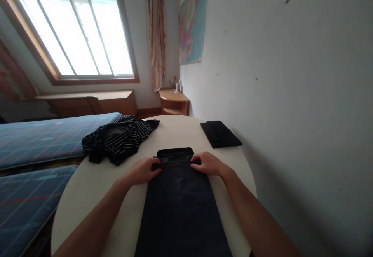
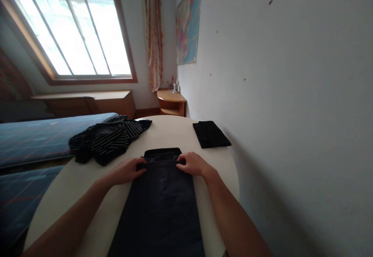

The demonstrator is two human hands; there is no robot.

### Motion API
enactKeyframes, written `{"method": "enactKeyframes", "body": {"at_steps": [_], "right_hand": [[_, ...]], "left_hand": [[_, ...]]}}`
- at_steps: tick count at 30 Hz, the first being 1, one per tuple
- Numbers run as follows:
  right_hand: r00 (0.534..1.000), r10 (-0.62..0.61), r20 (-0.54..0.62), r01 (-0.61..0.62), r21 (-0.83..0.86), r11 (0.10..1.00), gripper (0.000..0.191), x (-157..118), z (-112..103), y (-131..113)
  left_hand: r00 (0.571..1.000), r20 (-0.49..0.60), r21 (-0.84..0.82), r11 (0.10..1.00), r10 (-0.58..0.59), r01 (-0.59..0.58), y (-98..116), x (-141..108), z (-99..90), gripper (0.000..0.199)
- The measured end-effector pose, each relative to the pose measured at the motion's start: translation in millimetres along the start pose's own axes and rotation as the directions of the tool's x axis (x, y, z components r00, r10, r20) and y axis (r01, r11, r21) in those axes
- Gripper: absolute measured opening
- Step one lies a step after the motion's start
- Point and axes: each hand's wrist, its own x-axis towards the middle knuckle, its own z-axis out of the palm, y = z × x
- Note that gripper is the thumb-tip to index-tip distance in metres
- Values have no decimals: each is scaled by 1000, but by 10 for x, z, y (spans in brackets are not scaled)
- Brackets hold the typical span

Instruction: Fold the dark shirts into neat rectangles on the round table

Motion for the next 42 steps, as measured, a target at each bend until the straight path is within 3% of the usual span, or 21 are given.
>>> {"method": "enactKeyframes", "body": {"at_steps": [3, 6, 9, 13, 15, 19, 24, 29, 34, 37, 39, 42], "right_hand": [[997, -28, 66, 26, 31, 999, 16, -36, -47, -32], [998, -46, 33, 46, 20, 999, 13, -45, -75, -60], [990, -55, -128, 54, -8, 998, 14, -20, -93, -79], [925, -20, -379, 34, 31, 999, 20, 43, -77, -42], [922, 24, -386, 5, 73, 997, 24, 64, -45, 5], [955, 51, -293, -21, 106, 994, 25, 88, 15, 83], [886, 48, -461, 30, 159, 987, 19, 158, 46, 98], [915, 58, -400, 23, 194, 981, 17, 235, 126, 145], [852, 95, -515, 47, 256, 965, 17, 301, 188, 197], [866, 71, -496, 61, 246, 967, 17, 310, 201, 184], [856, 44, -515, 94, 239, 966, 17, 297, 189, 156], [782, 51, -621, 129, 242, 962, 20, 282, 154, 123]], "left_hand": [[999, 30, 13, 1000, 18, -18, 14, -37, -35, 23], [1000, -16, -23, 999, 23, -24, 44, -33, -78, 21], [986, -165, -51, 999, 1, -10, 82, -2, -115, 22], [916, -394, -75, 996, -74, 48, 74, 66, -38, 27], [916, -390, -86, 994, -93, 64, 38, 101, 47, 28], [931, -348, -128, 989, -113, 72, -41, 155, 161, 27], [863, -443, -205, 964, -245, 168, -110, 215, 181, 32], [872, -417, -228, 958, -257, 173, -134, 265, 229, 28], [862, -414, -310, 936, -291, 166, -188, 302, 275, 25], [859, -426, -324, 935, -283, 147, -203, 301, 275, 25], [836, -483, -332, 938, -260, 100, -176, 283, 245, 27], [760, -593, -372, 928, -268, 37, -105, 260, 182, 31]]}}
